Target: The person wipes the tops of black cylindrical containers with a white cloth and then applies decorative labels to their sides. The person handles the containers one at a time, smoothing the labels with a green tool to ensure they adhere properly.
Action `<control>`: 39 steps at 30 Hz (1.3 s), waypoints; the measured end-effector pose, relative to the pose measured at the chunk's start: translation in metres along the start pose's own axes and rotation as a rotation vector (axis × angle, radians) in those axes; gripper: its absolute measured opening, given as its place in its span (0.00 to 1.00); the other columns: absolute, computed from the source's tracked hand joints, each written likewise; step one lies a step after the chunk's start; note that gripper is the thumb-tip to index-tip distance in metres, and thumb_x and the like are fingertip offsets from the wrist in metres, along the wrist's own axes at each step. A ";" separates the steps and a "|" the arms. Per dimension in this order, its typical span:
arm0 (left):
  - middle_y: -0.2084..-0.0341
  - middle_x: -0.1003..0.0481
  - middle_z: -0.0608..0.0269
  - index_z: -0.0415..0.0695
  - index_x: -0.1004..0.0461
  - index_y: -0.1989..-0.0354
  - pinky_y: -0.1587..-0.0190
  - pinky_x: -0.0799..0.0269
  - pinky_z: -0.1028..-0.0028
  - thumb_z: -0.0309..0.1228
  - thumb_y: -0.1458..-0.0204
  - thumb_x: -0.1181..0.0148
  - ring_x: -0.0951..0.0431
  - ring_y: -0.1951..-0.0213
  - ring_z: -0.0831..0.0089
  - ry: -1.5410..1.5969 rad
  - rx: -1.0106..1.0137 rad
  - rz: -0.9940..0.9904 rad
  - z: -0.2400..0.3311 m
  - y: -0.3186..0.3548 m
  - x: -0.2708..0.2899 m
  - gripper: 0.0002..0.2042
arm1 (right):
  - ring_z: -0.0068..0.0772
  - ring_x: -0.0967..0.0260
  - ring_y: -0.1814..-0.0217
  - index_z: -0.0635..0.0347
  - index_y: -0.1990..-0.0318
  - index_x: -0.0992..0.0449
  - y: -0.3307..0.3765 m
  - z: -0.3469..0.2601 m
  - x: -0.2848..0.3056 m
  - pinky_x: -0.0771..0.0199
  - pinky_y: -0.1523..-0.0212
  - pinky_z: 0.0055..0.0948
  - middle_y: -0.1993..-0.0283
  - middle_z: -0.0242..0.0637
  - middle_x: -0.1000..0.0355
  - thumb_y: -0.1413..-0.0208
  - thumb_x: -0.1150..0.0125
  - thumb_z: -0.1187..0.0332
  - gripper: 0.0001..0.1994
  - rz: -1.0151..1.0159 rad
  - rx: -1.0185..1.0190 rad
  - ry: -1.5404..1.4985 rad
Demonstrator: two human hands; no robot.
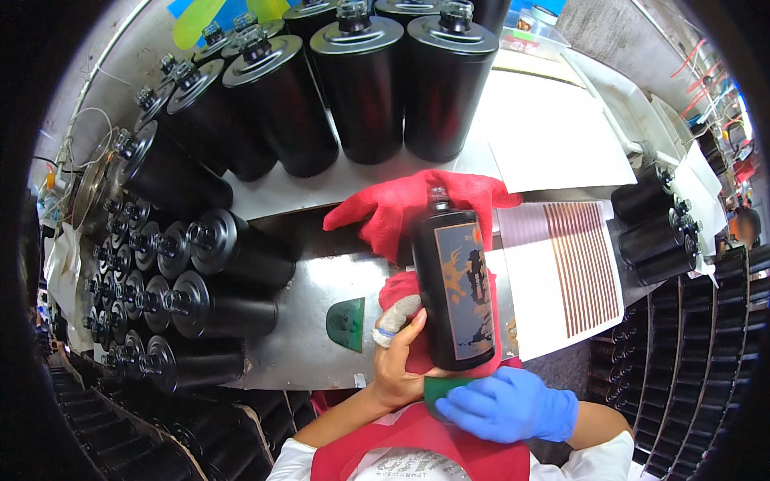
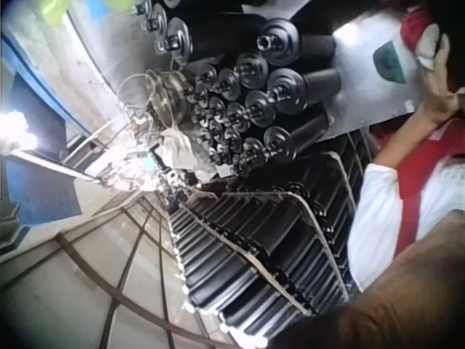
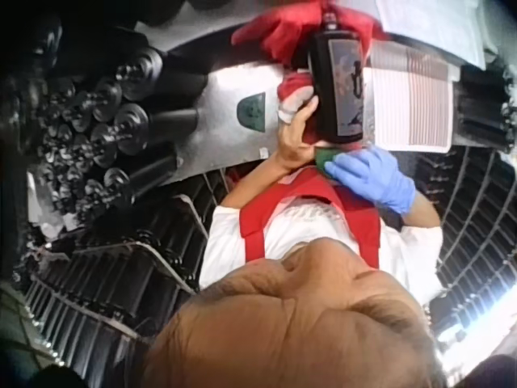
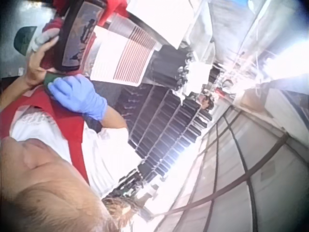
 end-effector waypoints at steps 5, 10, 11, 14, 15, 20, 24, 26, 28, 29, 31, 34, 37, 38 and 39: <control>0.52 0.30 0.41 0.28 0.34 0.48 0.44 0.36 0.61 0.29 0.68 0.24 0.30 0.49 0.49 -0.085 -0.021 0.004 0.006 -0.003 0.002 0.36 | 0.25 0.31 0.72 0.50 0.58 0.22 0.004 0.028 0.009 0.32 0.76 0.25 0.65 0.25 0.28 0.61 0.35 0.64 0.18 0.023 -0.217 -0.193; 0.52 0.29 0.42 0.29 0.35 0.48 0.44 0.36 0.62 0.30 0.69 0.23 0.29 0.48 0.53 -0.138 -0.020 0.008 0.002 0.004 0.000 0.37 | 0.36 0.29 0.73 0.51 0.67 0.25 -0.044 0.109 0.020 0.29 0.74 0.30 0.71 0.32 0.28 0.53 0.38 0.65 0.06 0.278 -0.426 -0.221; 0.52 0.29 0.42 0.30 0.34 0.48 0.45 0.34 0.64 0.31 0.69 0.23 0.28 0.48 0.53 -0.162 -0.036 0.004 0.005 0.002 0.000 0.38 | 0.39 0.29 0.70 0.54 0.67 0.25 -0.062 0.139 0.033 0.28 0.71 0.33 0.71 0.34 0.29 0.54 0.38 0.66 0.07 0.352 -0.392 -0.220; 0.52 0.29 0.43 0.30 0.34 0.47 0.45 0.34 0.64 0.32 0.70 0.23 0.28 0.49 0.53 -0.212 -0.061 -0.028 0.011 -0.004 -0.010 0.38 | 0.40 0.32 0.71 0.55 0.72 0.28 -0.062 0.156 0.055 0.31 0.71 0.34 0.73 0.36 0.32 0.59 0.40 0.70 0.05 0.558 -0.244 0.131; 0.51 0.29 0.44 0.30 0.34 0.47 0.45 0.35 0.64 0.31 0.69 0.24 0.28 0.49 0.53 -0.200 -0.067 -0.006 0.007 -0.003 -0.010 0.38 | 0.37 0.33 0.72 0.54 0.72 0.29 -0.056 0.134 0.039 0.32 0.71 0.34 0.74 0.34 0.33 0.59 0.41 0.70 0.05 0.409 -0.189 0.144; 0.46 0.36 0.49 0.33 0.49 0.37 0.42 0.39 0.66 0.32 0.73 0.23 0.33 0.46 0.59 -0.064 0.211 -0.077 -0.031 0.025 -0.010 0.52 | 0.33 0.31 0.66 0.56 0.59 0.28 0.043 0.026 0.008 0.31 0.66 0.27 0.65 0.35 0.31 0.55 0.41 0.70 0.13 0.353 -0.174 -0.348; 0.40 0.45 0.50 0.36 0.61 0.33 0.39 0.45 0.65 0.24 0.79 0.23 0.40 0.41 0.59 -0.129 0.241 -0.251 -0.007 0.001 -0.034 0.61 | 0.26 0.32 0.59 0.63 0.58 0.29 0.206 0.060 -0.071 0.30 0.55 0.25 0.61 0.37 0.29 0.55 0.54 0.81 0.15 0.710 -1.261 -1.116; 0.38 0.46 0.51 0.36 0.62 0.32 0.41 0.41 0.67 0.19 0.73 0.24 0.39 0.41 0.62 -0.155 0.210 -0.209 -0.023 0.009 -0.032 0.58 | 0.27 0.32 0.70 0.64 0.65 0.30 0.275 0.053 -0.108 0.29 0.66 0.24 0.72 0.36 0.31 0.53 0.54 0.77 0.08 1.217 -1.407 -1.507; 0.38 0.45 0.52 0.37 0.62 0.32 0.42 0.38 0.67 0.19 0.71 0.25 0.37 0.42 0.63 0.004 0.204 -0.178 -0.021 0.008 -0.032 0.57 | 0.18 0.39 0.80 0.60 0.66 0.29 0.328 0.043 -0.127 0.38 0.79 0.17 0.78 0.30 0.33 0.44 0.49 0.69 0.06 1.337 -1.742 -1.304; 0.39 0.44 0.53 0.38 0.61 0.32 0.43 0.35 0.66 0.18 0.71 0.25 0.35 0.43 0.63 -0.036 0.168 -0.179 -0.015 0.004 -0.032 0.57 | 0.17 0.40 0.81 0.60 0.66 0.29 0.338 0.044 -0.135 0.40 0.80 0.17 0.78 0.28 0.34 0.45 0.45 0.65 0.08 1.324 -1.824 -1.272; 0.40 0.43 0.53 0.38 0.60 0.32 0.45 0.33 0.67 0.17 0.71 0.26 0.34 0.44 0.63 -0.035 0.181 -0.175 -0.017 0.006 -0.030 0.56 | 0.16 0.40 0.81 0.60 0.64 0.28 0.340 0.054 -0.141 0.40 0.80 0.16 0.78 0.27 0.33 0.47 0.38 0.61 0.12 1.313 -1.924 -1.260; 0.40 0.42 0.54 0.40 0.59 0.32 0.47 0.31 0.68 0.16 0.72 0.27 0.32 0.46 0.63 0.005 0.214 -0.184 -0.013 0.003 -0.031 0.56 | 0.16 0.37 0.76 0.63 0.59 0.27 0.333 0.077 -0.155 0.36 0.75 0.16 0.73 0.29 0.30 0.50 0.33 0.60 0.17 1.399 -1.904 -1.236; 0.40 0.41 0.54 0.41 0.59 0.32 0.47 0.31 0.68 0.15 0.73 0.27 0.32 0.46 0.64 0.053 0.266 -0.187 -0.013 0.003 -0.031 0.56 | 0.19 0.32 0.65 0.67 0.53 0.28 0.329 0.092 -0.159 0.32 0.64 0.20 0.63 0.35 0.27 0.52 0.32 0.66 0.20 1.561 -1.778 -1.142; 0.40 0.41 0.54 0.41 0.59 0.32 0.47 0.30 0.68 0.15 0.73 0.28 0.32 0.46 0.64 0.042 0.267 -0.195 -0.012 0.002 -0.031 0.56 | 0.18 0.33 0.66 0.67 0.53 0.28 0.329 0.088 -0.159 0.32 0.65 0.20 0.63 0.34 0.27 0.52 0.32 0.68 0.19 1.531 -1.772 -1.174; 0.40 0.41 0.54 0.41 0.59 0.31 0.47 0.30 0.68 0.15 0.73 0.28 0.32 0.46 0.64 0.024 0.270 -0.194 -0.011 0.002 -0.030 0.56 | 0.18 0.33 0.66 0.67 0.53 0.28 0.328 0.085 -0.157 0.32 0.65 0.19 0.64 0.34 0.27 0.52 0.33 0.69 0.19 1.492 -1.760 -1.216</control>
Point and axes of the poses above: each hand's wrist, its own y-axis away from the middle knuckle, its own x-axis out of the back of the hand, z = x × y, the point moved 9 cm from there along -y, towards the middle knuckle
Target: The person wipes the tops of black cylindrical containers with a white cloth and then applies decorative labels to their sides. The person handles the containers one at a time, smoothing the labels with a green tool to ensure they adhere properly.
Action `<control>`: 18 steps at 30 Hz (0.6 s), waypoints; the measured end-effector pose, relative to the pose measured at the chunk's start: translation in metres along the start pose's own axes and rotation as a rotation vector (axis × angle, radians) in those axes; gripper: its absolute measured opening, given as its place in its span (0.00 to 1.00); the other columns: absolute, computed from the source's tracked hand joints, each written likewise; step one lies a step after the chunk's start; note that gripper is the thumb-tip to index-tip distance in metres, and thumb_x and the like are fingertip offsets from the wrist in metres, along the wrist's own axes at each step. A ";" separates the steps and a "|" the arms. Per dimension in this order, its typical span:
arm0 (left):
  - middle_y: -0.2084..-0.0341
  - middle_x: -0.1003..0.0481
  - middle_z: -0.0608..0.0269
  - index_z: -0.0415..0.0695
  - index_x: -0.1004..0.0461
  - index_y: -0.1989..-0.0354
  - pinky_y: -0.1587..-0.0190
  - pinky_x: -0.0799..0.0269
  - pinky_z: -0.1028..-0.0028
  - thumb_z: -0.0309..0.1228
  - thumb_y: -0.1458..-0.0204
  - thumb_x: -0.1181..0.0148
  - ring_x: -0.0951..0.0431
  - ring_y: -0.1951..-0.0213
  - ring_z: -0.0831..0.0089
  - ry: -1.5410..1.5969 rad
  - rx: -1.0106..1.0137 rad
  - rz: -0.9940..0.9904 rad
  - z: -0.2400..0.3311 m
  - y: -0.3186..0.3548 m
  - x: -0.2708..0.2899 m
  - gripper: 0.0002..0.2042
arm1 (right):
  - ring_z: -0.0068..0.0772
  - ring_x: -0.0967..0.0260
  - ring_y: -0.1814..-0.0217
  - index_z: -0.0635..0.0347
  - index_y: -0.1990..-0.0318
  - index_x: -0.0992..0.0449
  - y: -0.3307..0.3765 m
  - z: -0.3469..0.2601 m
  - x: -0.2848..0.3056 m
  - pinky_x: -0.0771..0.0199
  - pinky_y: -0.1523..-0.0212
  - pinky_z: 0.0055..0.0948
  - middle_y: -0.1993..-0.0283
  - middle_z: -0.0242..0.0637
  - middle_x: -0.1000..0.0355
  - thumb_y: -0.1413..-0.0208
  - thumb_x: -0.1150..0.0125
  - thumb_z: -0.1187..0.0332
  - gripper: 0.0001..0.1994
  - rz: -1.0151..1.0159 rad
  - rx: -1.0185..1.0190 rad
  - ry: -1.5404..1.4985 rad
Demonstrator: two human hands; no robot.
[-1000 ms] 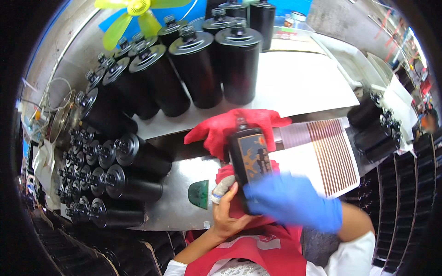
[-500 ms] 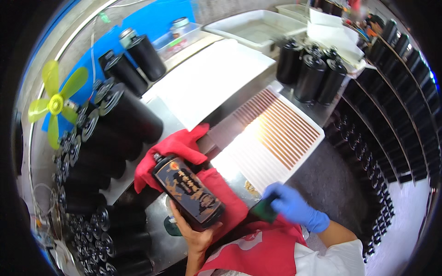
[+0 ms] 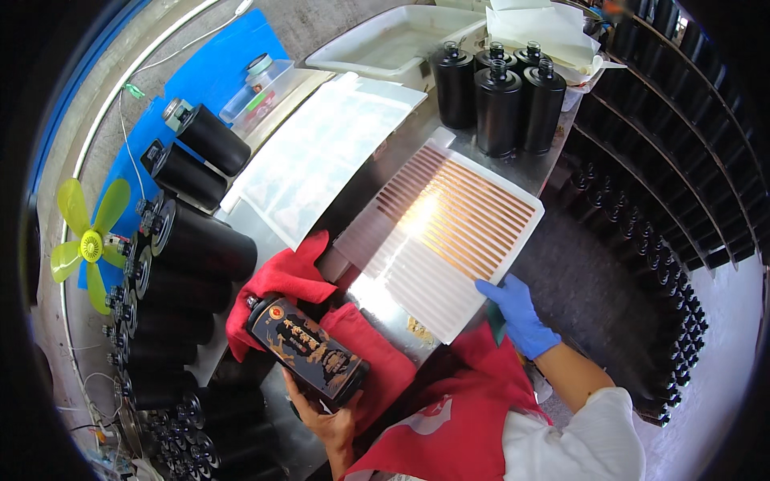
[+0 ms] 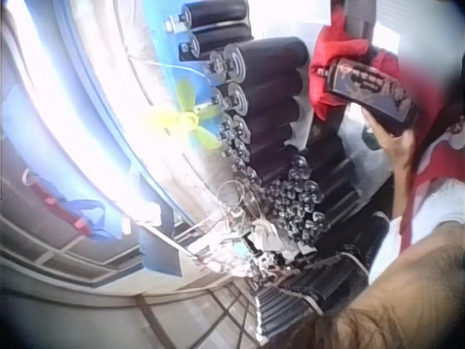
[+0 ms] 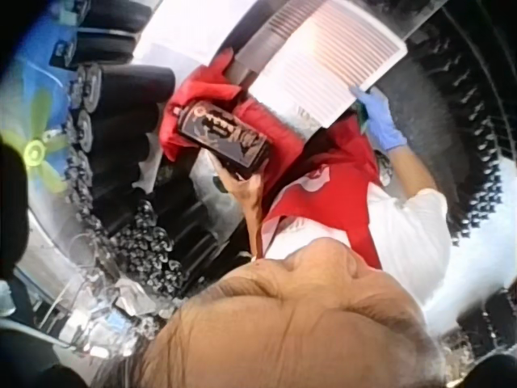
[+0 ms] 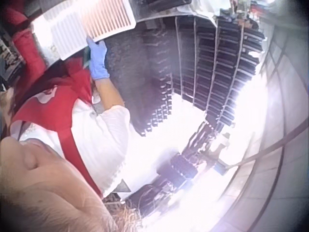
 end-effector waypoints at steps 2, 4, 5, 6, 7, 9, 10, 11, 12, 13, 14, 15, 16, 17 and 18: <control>0.41 0.41 0.54 0.41 0.60 0.31 0.48 0.30 0.69 0.14 0.73 0.29 0.32 0.46 0.64 -0.022 -0.002 -0.012 0.003 0.000 0.000 0.56 | 0.17 0.34 0.67 0.67 0.52 0.28 0.013 0.003 0.013 0.33 0.66 0.18 0.66 0.32 0.28 0.51 0.36 0.71 0.18 -0.018 -0.044 -0.014; 0.41 0.41 0.53 0.41 0.60 0.31 0.48 0.30 0.69 0.14 0.72 0.30 0.32 0.46 0.64 -0.020 0.002 -0.019 0.002 0.000 -0.001 0.56 | 0.16 0.35 0.69 0.67 0.51 0.27 0.026 0.004 0.029 0.35 0.68 0.16 0.69 0.29 0.29 0.50 0.39 0.72 0.17 -0.001 -0.080 -0.073; 0.41 0.41 0.53 0.41 0.60 0.31 0.48 0.30 0.69 0.14 0.72 0.31 0.32 0.46 0.64 -0.010 0.010 -0.019 -0.001 0.001 0.000 0.55 | 0.15 0.36 0.70 0.67 0.51 0.27 0.033 0.004 0.030 0.35 0.68 0.16 0.70 0.28 0.30 0.50 0.40 0.72 0.17 -0.057 -0.130 -0.059; 0.41 0.41 0.53 0.40 0.60 0.31 0.48 0.30 0.69 0.14 0.72 0.31 0.32 0.46 0.64 0.000 0.018 -0.020 -0.003 0.001 0.001 0.55 | 0.15 0.37 0.71 0.66 0.51 0.27 0.041 0.003 0.031 0.36 0.69 0.15 0.71 0.26 0.31 0.49 0.41 0.72 0.17 -0.111 -0.180 -0.044; 0.41 0.41 0.53 0.40 0.60 0.31 0.48 0.30 0.69 0.13 0.72 0.31 0.32 0.47 0.64 -0.009 0.009 -0.023 -0.002 0.001 0.001 0.55 | 0.14 0.38 0.71 0.66 0.50 0.26 0.051 -0.003 0.027 0.37 0.69 0.14 0.72 0.25 0.31 0.48 0.43 0.72 0.17 -0.166 -0.231 -0.030; 0.41 0.41 0.52 0.40 0.60 0.31 0.48 0.30 0.70 0.13 0.71 0.32 0.32 0.47 0.64 -0.024 -0.011 -0.031 0.000 0.000 0.000 0.55 | 0.13 0.39 0.72 0.64 0.52 0.24 0.064 -0.026 0.020 0.39 0.70 0.14 0.72 0.24 0.32 0.46 0.44 0.69 0.15 -0.232 -0.207 0.045; 0.41 0.41 0.52 0.40 0.60 0.31 0.48 0.31 0.70 0.13 0.71 0.32 0.32 0.47 0.64 -0.031 -0.012 -0.030 0.000 0.000 0.000 0.55 | 0.13 0.39 0.72 0.64 0.52 0.23 0.062 -0.035 0.020 0.39 0.70 0.14 0.73 0.24 0.32 0.46 0.44 0.68 0.15 -0.228 -0.171 0.126; 0.41 0.41 0.52 0.40 0.60 0.31 0.48 0.31 0.70 0.13 0.71 0.32 0.32 0.47 0.64 -0.039 -0.013 -0.028 -0.001 0.000 0.001 0.55 | 0.13 0.39 0.72 0.63 0.53 0.23 0.060 -0.042 0.020 0.39 0.70 0.14 0.73 0.24 0.32 0.46 0.44 0.68 0.15 -0.224 -0.135 0.207; 0.41 0.41 0.52 0.40 0.60 0.31 0.48 0.31 0.70 0.13 0.71 0.32 0.31 0.47 0.64 -0.042 -0.017 -0.035 -0.001 0.000 -0.001 0.55 | 0.14 0.39 0.72 0.62 0.58 0.20 0.055 -0.041 0.028 0.39 0.70 0.15 0.73 0.24 0.32 0.45 0.42 0.64 0.13 -0.168 -0.122 0.333; 0.41 0.41 0.52 0.40 0.61 0.31 0.48 0.31 0.70 0.13 0.71 0.32 0.31 0.47 0.64 -0.062 -0.019 -0.045 0.000 0.000 -0.001 0.54 | 0.15 0.39 0.72 0.61 0.60 0.21 0.045 -0.037 0.045 0.39 0.70 0.15 0.73 0.24 0.32 0.45 0.41 0.62 0.12 -0.058 -0.084 0.397; 0.41 0.41 0.52 0.40 0.61 0.31 0.48 0.31 0.70 0.12 0.70 0.32 0.31 0.47 0.64 -0.082 -0.021 -0.056 0.002 0.000 -0.001 0.54 | 0.15 0.39 0.72 0.61 0.62 0.21 0.034 -0.031 0.066 0.39 0.70 0.16 0.74 0.24 0.32 0.46 0.40 0.61 0.13 0.052 -0.046 0.461; 0.41 0.41 0.52 0.40 0.61 0.31 0.48 0.31 0.70 0.12 0.70 0.32 0.31 0.47 0.64 -0.108 -0.022 -0.058 0.003 0.001 0.000 0.54 | 0.15 0.39 0.72 0.61 0.64 0.21 0.029 -0.035 0.073 0.39 0.69 0.16 0.74 0.24 0.32 0.46 0.39 0.59 0.13 0.153 -0.007 0.525; 0.41 0.41 0.52 0.40 0.61 0.31 0.48 0.31 0.70 0.13 0.70 0.32 0.31 0.47 0.64 -0.079 -0.022 -0.047 0.001 0.001 0.000 0.54 | 0.15 0.39 0.73 0.62 0.66 0.25 0.025 -0.026 0.078 0.38 0.70 0.18 0.75 0.25 0.33 0.48 0.35 0.57 0.16 0.188 -0.114 0.401; 0.41 0.41 0.52 0.40 0.62 0.31 0.48 0.31 0.70 0.13 0.69 0.32 0.31 0.47 0.64 -0.048 -0.022 -0.036 -0.002 -0.001 -0.001 0.54 | 0.15 0.40 0.73 0.62 0.65 0.26 0.017 -0.029 0.068 0.38 0.71 0.19 0.75 0.25 0.34 0.49 0.35 0.57 0.16 0.154 -0.041 0.358; 0.41 0.41 0.52 0.40 0.62 0.31 0.48 0.31 0.70 0.13 0.69 0.32 0.31 0.47 0.63 -0.025 -0.015 -0.035 -0.005 0.001 -0.002 0.55 | 0.16 0.40 0.73 0.63 0.64 0.27 0.013 -0.028 0.050 0.38 0.71 0.19 0.75 0.26 0.34 0.50 0.34 0.58 0.16 0.126 0.018 0.312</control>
Point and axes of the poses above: each hand's wrist, its own y-axis away from the middle knuckle, its own x-axis out of the back of the hand, z = x × y, the point moved 9 cm from there along -y, towards the middle knuckle
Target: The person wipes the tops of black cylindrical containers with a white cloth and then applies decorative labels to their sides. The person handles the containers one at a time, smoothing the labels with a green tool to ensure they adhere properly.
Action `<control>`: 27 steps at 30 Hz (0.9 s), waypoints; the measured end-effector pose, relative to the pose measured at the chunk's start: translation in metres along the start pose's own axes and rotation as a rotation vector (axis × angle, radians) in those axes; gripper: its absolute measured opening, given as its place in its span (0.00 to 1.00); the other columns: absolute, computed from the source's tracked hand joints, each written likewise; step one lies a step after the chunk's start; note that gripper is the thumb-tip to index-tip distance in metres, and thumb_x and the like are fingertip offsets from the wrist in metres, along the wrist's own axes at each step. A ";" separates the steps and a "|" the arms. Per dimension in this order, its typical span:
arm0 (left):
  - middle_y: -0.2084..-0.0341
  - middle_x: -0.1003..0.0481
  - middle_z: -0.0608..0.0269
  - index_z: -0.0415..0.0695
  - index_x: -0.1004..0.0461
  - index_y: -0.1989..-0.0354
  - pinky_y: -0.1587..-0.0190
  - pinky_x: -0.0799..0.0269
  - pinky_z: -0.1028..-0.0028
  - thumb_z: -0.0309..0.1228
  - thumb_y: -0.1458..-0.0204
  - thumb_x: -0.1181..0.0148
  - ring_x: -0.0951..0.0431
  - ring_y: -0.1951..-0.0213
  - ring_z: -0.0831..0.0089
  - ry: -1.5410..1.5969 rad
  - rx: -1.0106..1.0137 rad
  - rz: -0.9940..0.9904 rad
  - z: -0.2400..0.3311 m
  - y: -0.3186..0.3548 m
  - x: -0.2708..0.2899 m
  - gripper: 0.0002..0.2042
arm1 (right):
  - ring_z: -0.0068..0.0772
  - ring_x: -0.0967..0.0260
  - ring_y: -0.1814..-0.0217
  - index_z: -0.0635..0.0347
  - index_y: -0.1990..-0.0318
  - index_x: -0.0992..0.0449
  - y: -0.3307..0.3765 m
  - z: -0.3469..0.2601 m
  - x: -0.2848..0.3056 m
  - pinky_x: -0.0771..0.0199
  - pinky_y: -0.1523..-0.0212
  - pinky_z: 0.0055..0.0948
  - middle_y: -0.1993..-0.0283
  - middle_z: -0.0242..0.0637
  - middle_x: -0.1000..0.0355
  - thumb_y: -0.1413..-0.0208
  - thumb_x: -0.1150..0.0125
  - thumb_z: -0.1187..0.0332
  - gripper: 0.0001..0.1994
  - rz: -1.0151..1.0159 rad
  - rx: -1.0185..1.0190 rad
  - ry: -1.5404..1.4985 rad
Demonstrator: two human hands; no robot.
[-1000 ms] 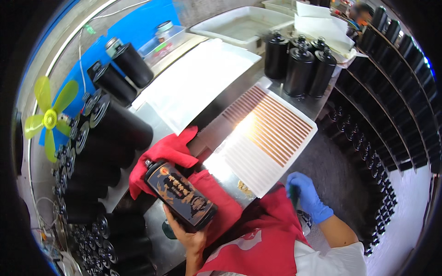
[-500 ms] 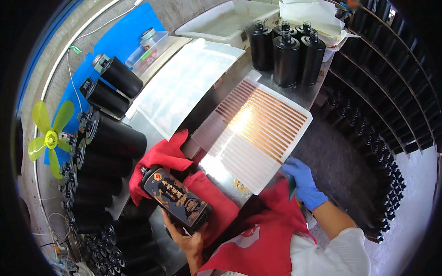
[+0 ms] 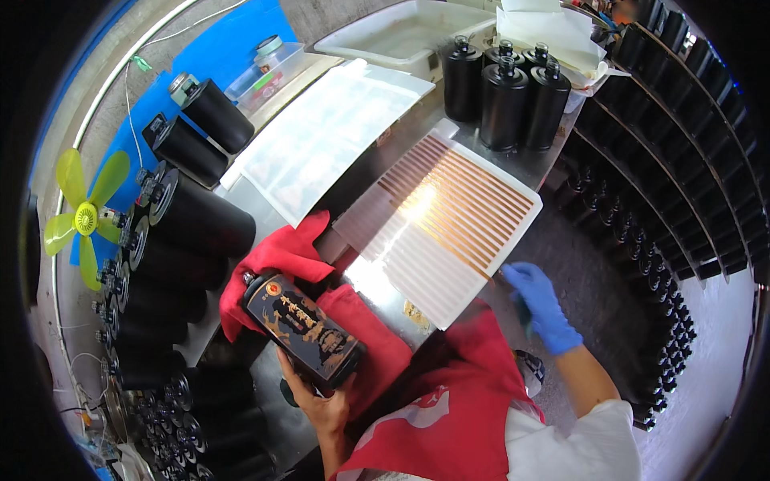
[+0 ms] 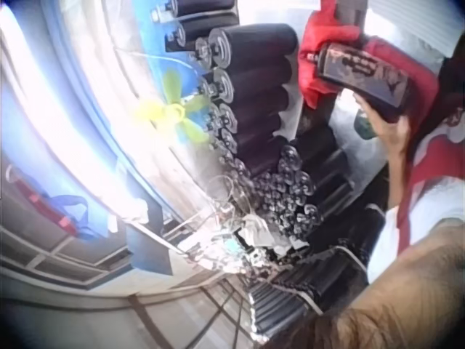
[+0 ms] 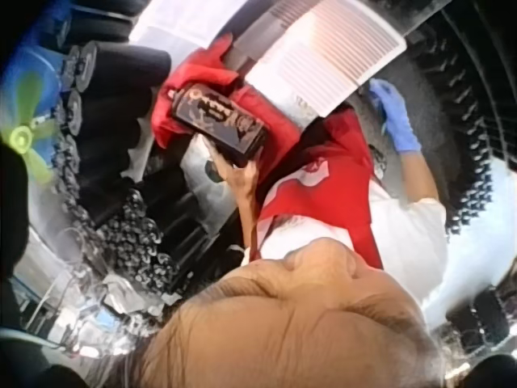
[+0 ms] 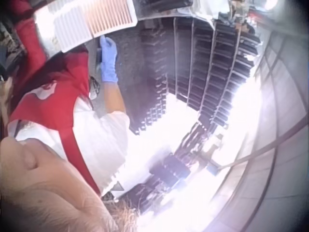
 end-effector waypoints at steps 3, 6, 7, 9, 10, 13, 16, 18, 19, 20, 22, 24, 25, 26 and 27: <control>0.40 0.41 0.46 0.33 0.62 0.33 0.44 0.37 0.69 0.18 0.65 0.31 0.33 0.44 0.61 0.042 0.031 0.016 0.001 0.001 0.001 0.52 | 0.15 0.40 0.74 0.63 0.64 0.29 -0.004 -0.001 -0.042 0.40 0.73 0.18 0.73 0.27 0.33 0.52 0.32 0.65 0.14 -0.040 0.049 -0.087; 0.41 0.41 0.52 0.40 0.63 0.31 0.48 0.31 0.70 0.15 0.67 0.31 0.31 0.48 0.64 -0.002 0.020 -0.009 0.002 0.000 0.000 0.54 | 0.14 0.40 0.75 0.65 0.57 0.28 0.004 0.000 -0.043 0.40 0.74 0.17 0.75 0.25 0.33 0.52 0.34 0.69 0.15 -0.098 0.035 -0.153; 0.41 0.41 0.52 0.40 0.63 0.31 0.49 0.30 0.70 0.15 0.67 0.31 0.30 0.48 0.64 -0.021 0.004 -0.014 0.004 0.000 -0.001 0.54 | 0.14 0.40 0.75 0.65 0.55 0.27 0.005 0.005 -0.033 0.40 0.74 0.16 0.75 0.24 0.32 0.52 0.35 0.69 0.16 -0.129 0.024 -0.163; 0.41 0.41 0.52 0.40 0.63 0.31 0.49 0.30 0.70 0.15 0.67 0.31 0.30 0.48 0.64 -0.055 -0.031 -0.031 0.008 -0.001 -0.006 0.54 | 0.14 0.40 0.75 0.66 0.52 0.26 0.012 0.010 -0.020 0.41 0.74 0.16 0.74 0.24 0.31 0.51 0.37 0.70 0.18 -0.203 -0.057 -0.185; 0.42 0.40 0.52 0.40 0.62 0.31 0.50 0.30 0.70 0.16 0.66 0.30 0.29 0.49 0.64 -0.034 -0.037 -0.010 0.006 0.000 -0.005 0.54 | 0.14 0.40 0.75 0.66 0.51 0.26 0.020 0.009 -0.021 0.41 0.73 0.15 0.73 0.24 0.30 0.51 0.38 0.70 0.18 -0.260 -0.127 -0.195; 0.42 0.39 0.51 0.39 0.62 0.31 0.50 0.30 0.70 0.18 0.66 0.29 0.29 0.48 0.64 -0.053 -0.026 0.003 0.000 0.002 -0.001 0.54 | 0.13 0.41 0.76 0.66 0.53 0.23 0.033 -0.003 -0.020 0.43 0.73 0.13 0.71 0.24 0.29 0.48 0.44 0.69 0.16 -0.389 -0.154 -0.150; 0.43 0.38 0.50 0.39 0.62 0.32 0.48 0.31 0.69 0.20 0.65 0.29 0.30 0.47 0.63 -0.090 -0.023 0.000 0.002 0.001 0.004 0.53 | 0.15 0.42 0.78 0.66 0.54 0.23 0.049 -0.035 -0.028 0.44 0.75 0.13 0.75 0.25 0.31 0.47 0.46 0.67 0.16 -0.422 -0.096 -0.124; 0.43 0.38 0.48 0.35 0.60 0.33 0.45 0.34 0.68 0.23 0.64 0.28 0.32 0.45 0.61 -0.145 -0.077 -0.006 0.005 0.000 0.007 0.52 | 0.17 0.42 0.80 0.67 0.55 0.23 0.067 -0.069 -0.044 0.44 0.78 0.15 0.78 0.27 0.34 0.46 0.47 0.67 0.15 -0.463 -0.066 -0.135; 0.43 0.38 0.46 0.33 0.59 0.33 0.44 0.36 0.68 0.24 0.64 0.27 0.32 0.44 0.61 -0.201 -0.113 -0.004 0.009 -0.002 0.008 0.51 | 0.18 0.43 0.81 0.68 0.57 0.23 0.067 -0.073 -0.051 0.45 0.79 0.16 0.79 0.28 0.35 0.44 0.48 0.65 0.15 -0.505 -0.122 -0.163; 0.44 0.36 0.46 0.32 0.57 0.33 0.45 0.35 0.69 0.25 0.64 0.27 0.31 0.45 0.61 -0.197 -0.128 0.001 0.022 -0.007 0.008 0.50 | 0.20 0.43 0.82 0.69 0.59 0.23 0.061 -0.073 -0.052 0.45 0.80 0.17 0.81 0.29 0.36 0.43 0.49 0.63 0.16 -0.546 -0.185 -0.187; 0.48 0.31 0.44 0.31 0.54 0.34 0.47 0.33 0.70 0.26 0.65 0.26 0.28 0.48 0.60 -0.141 -0.085 -0.004 0.027 -0.010 0.009 0.50 | 0.20 0.45 0.85 0.68 0.67 0.26 0.061 -0.079 -0.067 0.46 0.84 0.18 0.82 0.30 0.39 0.39 0.54 0.54 0.22 -0.575 -0.278 -0.263; 0.48 0.31 0.44 0.31 0.51 0.35 0.48 0.31 0.69 0.29 0.66 0.24 0.27 0.49 0.58 -0.177 -0.152 0.042 0.030 -0.010 0.013 0.50 | 0.19 0.48 0.87 0.67 0.73 0.29 0.065 -0.095 -0.087 0.46 0.87 0.18 0.84 0.30 0.42 0.38 0.64 0.42 0.33 -0.784 -0.302 -0.338; 0.47 0.32 0.44 0.31 0.50 0.35 0.48 0.32 0.69 0.30 0.67 0.23 0.27 0.48 0.58 -0.193 -0.178 0.055 0.030 -0.008 0.016 0.50 | 0.18 0.49 0.87 0.67 0.73 0.28 0.073 -0.108 -0.104 0.47 0.87 0.18 0.85 0.30 0.43 0.37 0.64 0.44 0.32 -0.867 -0.324 -0.403; 0.46 0.33 0.43 0.31 0.48 0.36 0.46 0.33 0.68 0.31 0.67 0.23 0.29 0.46 0.57 -0.202 -0.181 0.073 0.029 -0.006 0.021 0.49 | 0.18 0.48 0.87 0.67 0.73 0.28 0.072 -0.117 -0.110 0.47 0.87 0.18 0.86 0.30 0.43 0.38 0.58 0.48 0.27 -0.802 -0.246 -0.384; 0.45 0.34 0.42 0.31 0.48 0.36 0.45 0.34 0.67 0.33 0.67 0.23 0.30 0.45 0.55 -0.235 -0.189 0.070 0.034 -0.006 0.023 0.50 | 0.18 0.47 0.86 0.68 0.73 0.28 0.071 -0.126 -0.111 0.47 0.86 0.18 0.86 0.30 0.43 0.39 0.52 0.53 0.23 -0.721 -0.160 -0.366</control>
Point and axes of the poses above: each hand's wrist, its own y-axis away from the middle knuckle, its own x-axis out of the back of the hand, z = x × y, the point moved 9 cm from there along -y, towards the middle knuckle
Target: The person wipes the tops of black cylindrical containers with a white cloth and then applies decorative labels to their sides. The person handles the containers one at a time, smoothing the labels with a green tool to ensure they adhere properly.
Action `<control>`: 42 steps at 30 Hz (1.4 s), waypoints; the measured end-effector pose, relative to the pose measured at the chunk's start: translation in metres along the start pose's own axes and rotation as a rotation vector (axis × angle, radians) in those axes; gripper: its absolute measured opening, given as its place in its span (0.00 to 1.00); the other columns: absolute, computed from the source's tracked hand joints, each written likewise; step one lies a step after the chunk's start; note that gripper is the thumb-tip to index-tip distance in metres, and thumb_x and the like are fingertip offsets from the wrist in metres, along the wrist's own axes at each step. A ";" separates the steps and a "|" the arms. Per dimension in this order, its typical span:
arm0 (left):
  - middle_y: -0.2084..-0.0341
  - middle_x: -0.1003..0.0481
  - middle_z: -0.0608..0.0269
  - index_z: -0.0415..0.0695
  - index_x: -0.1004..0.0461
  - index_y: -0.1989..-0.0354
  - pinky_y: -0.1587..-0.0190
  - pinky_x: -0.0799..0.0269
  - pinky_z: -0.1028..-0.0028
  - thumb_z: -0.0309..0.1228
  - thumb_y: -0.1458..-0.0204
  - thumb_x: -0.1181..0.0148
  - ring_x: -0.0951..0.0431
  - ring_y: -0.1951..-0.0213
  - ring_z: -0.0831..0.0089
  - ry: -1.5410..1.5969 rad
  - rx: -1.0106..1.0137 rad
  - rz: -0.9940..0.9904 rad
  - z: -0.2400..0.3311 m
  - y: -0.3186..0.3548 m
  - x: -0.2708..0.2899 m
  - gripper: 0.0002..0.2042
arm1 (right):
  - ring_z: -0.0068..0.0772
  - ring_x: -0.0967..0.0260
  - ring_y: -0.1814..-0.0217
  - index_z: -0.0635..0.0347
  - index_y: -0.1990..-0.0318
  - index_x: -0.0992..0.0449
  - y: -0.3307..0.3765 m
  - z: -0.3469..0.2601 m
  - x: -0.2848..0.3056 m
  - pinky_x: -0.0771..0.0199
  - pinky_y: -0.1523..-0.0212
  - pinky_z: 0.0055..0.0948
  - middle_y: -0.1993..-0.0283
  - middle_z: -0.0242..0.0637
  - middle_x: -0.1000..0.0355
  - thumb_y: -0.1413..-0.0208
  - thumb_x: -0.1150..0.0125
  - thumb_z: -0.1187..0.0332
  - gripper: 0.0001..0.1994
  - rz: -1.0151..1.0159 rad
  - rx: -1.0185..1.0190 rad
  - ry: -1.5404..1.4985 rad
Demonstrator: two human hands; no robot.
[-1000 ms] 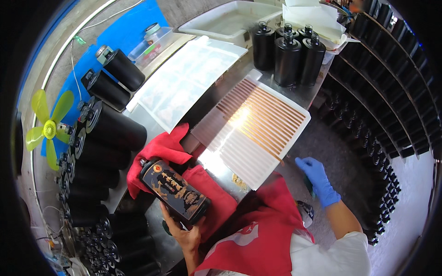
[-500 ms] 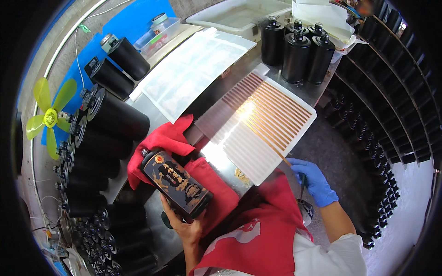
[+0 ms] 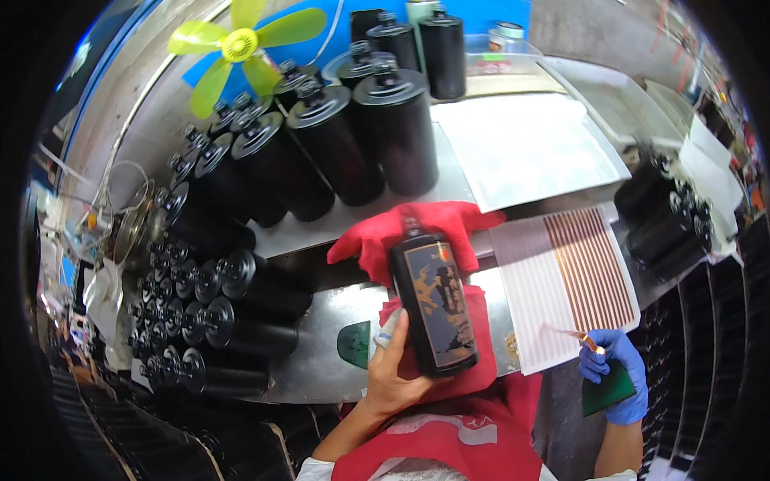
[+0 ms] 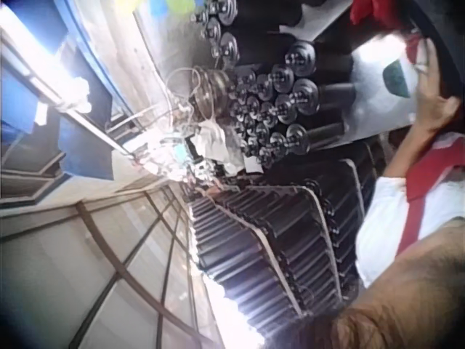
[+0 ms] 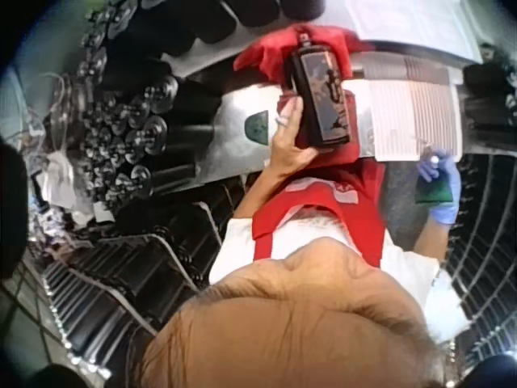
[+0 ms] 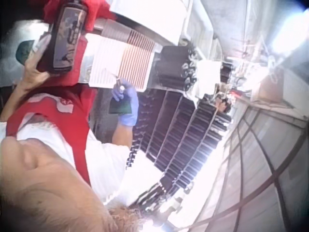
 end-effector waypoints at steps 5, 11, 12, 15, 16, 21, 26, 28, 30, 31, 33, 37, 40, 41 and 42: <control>0.43 0.38 0.37 0.32 0.44 0.38 0.41 0.40 0.62 0.40 0.65 0.25 0.37 0.40 0.48 0.151 0.034 -0.052 -0.006 -0.001 0.016 0.47 | 0.20 0.42 0.83 0.70 0.79 0.24 -0.002 -0.036 -0.080 0.46 0.81 0.19 0.85 0.34 0.36 0.68 0.33 0.74 0.09 -0.236 0.008 0.547; 0.45 0.33 0.47 0.35 0.35 0.43 0.40 0.43 0.66 0.42 0.47 0.42 0.34 0.43 0.57 0.501 -0.116 -0.099 0.041 -0.077 0.033 0.27 | 0.17 0.39 0.83 0.66 0.77 0.19 0.017 -0.062 -0.216 0.49 0.81 0.18 0.83 0.33 0.30 0.72 0.25 0.76 0.10 -0.647 -0.031 1.066; 0.46 0.31 0.52 0.35 0.34 0.44 0.41 0.43 0.67 0.47 0.43 0.47 0.34 0.43 0.61 0.551 -0.145 -0.150 0.055 -0.086 0.030 0.27 | 0.17 0.39 0.83 0.65 0.76 0.18 0.019 -0.062 -0.241 0.50 0.82 0.17 0.83 0.33 0.30 0.70 0.24 0.76 0.09 -0.765 -0.003 1.090; 0.62 0.27 0.61 0.38 0.27 0.56 0.52 0.38 0.69 0.49 0.38 0.61 0.31 0.59 0.69 0.892 -0.157 -0.652 0.092 -0.105 -0.011 0.25 | 0.17 0.40 0.84 0.65 0.78 0.19 0.015 -0.097 -0.265 0.52 0.83 0.18 0.84 0.32 0.32 0.71 0.25 0.77 0.09 -0.769 0.201 1.058; 0.70 0.28 0.64 0.38 0.26 0.63 0.58 0.35 0.72 0.43 0.38 0.55 0.30 0.65 0.75 1.117 -0.107 -0.699 0.090 -0.099 -0.018 0.19 | 0.17 0.40 0.84 0.66 0.79 0.20 0.010 -0.105 -0.269 0.52 0.82 0.18 0.84 0.32 0.32 0.73 0.25 0.77 0.09 -0.754 0.264 1.030; 0.73 0.28 0.68 0.37 0.26 0.66 0.69 0.34 0.82 0.24 0.45 0.43 0.30 0.72 0.82 1.222 0.450 -0.526 0.025 -0.077 -0.001 0.03 | 0.13 0.43 0.84 0.66 0.85 0.27 -0.036 -0.130 -0.212 0.51 0.81 0.16 0.85 0.27 0.37 0.75 0.34 0.75 0.07 -0.246 0.301 1.020; 0.71 0.27 0.66 0.36 0.26 0.66 0.69 0.34 0.82 0.22 0.48 0.41 0.29 0.71 0.83 1.018 0.493 -0.186 -0.032 -0.075 0.025 0.03 | 0.12 0.39 0.80 0.64 0.79 0.25 -0.085 -0.098 -0.173 0.42 0.78 0.13 0.81 0.26 0.32 0.66 0.33 0.74 0.06 -0.160 0.071 1.004; 0.72 0.27 0.66 0.36 0.26 0.68 0.69 0.35 0.83 0.21 0.49 0.39 0.30 0.71 0.83 0.875 0.472 -0.075 -0.048 -0.079 0.032 0.03 | 0.12 0.40 0.81 0.63 0.78 0.24 -0.101 -0.089 -0.163 0.43 0.80 0.14 0.81 0.26 0.32 0.63 0.33 0.73 0.06 -0.169 0.054 1.008; 0.72 0.27 0.66 0.36 0.26 0.68 0.69 0.35 0.83 0.21 0.49 0.39 0.30 0.71 0.83 0.804 0.506 0.003 -0.061 -0.081 0.035 0.02 | 0.12 0.41 0.81 0.62 0.78 0.24 -0.116 -0.083 -0.155 0.44 0.80 0.14 0.82 0.26 0.33 0.62 0.33 0.72 0.06 -0.170 0.029 1.028; 0.73 0.27 0.65 0.36 0.25 0.68 0.71 0.36 0.84 0.22 0.49 0.39 0.30 0.73 0.83 0.826 0.528 0.066 -0.062 -0.085 0.036 0.03 | 0.11 0.42 0.82 0.62 0.77 0.24 -0.126 -0.080 -0.149 0.45 0.81 0.14 0.83 0.25 0.34 0.61 0.33 0.71 0.06 -0.204 0.028 1.028; 0.73 0.27 0.65 0.36 0.25 0.68 0.72 0.38 0.85 0.22 0.49 0.39 0.31 0.74 0.83 0.862 0.594 0.106 -0.070 -0.086 0.033 0.03 | 0.11 0.43 0.82 0.62 0.77 0.24 -0.136 -0.077 -0.141 0.45 0.81 0.14 0.83 0.25 0.34 0.60 0.33 0.70 0.06 -0.185 0.018 0.979; 0.76 0.27 0.66 0.36 0.24 0.68 0.75 0.39 0.84 0.23 0.50 0.39 0.32 0.77 0.83 0.868 0.628 0.196 -0.082 -0.086 0.028 0.04 | 0.11 0.45 0.83 0.61 0.77 0.24 -0.152 -0.074 -0.130 0.47 0.82 0.15 0.83 0.24 0.34 0.59 0.32 0.69 0.07 -0.181 -0.002 0.931; 0.77 0.27 0.67 0.37 0.24 0.68 0.75 0.37 0.85 0.23 0.50 0.38 0.33 0.78 0.84 0.886 0.665 0.235 -0.088 -0.084 0.024 0.04 | 0.11 0.45 0.84 0.61 0.77 0.25 -0.158 -0.071 -0.128 0.47 0.83 0.14 0.82 0.25 0.34 0.59 0.32 0.69 0.07 -0.183 -0.025 0.909; 0.77 0.27 0.68 0.38 0.24 0.68 0.74 0.36 0.85 0.23 0.50 0.38 0.33 0.79 0.85 0.897 0.682 0.244 -0.090 -0.083 0.022 0.04 | 0.11 0.45 0.84 0.61 0.77 0.25 -0.160 -0.070 -0.127 0.47 0.83 0.14 0.82 0.25 0.34 0.58 0.32 0.69 0.07 -0.184 -0.030 0.902; 0.77 0.27 0.68 0.38 0.24 0.68 0.74 0.36 0.85 0.23 0.50 0.38 0.34 0.79 0.85 0.897 0.694 0.244 -0.091 -0.082 0.021 0.04 | 0.11 0.45 0.84 0.61 0.77 0.25 -0.161 -0.070 -0.127 0.47 0.83 0.14 0.82 0.25 0.34 0.58 0.32 0.69 0.07 -0.184 -0.030 0.904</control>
Point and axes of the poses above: each hand's wrist, its own y-axis away from the middle knuckle, its own x-axis out of the back of the hand, z = x × y, the point moved 9 cm from there along -y, towards the middle knuckle
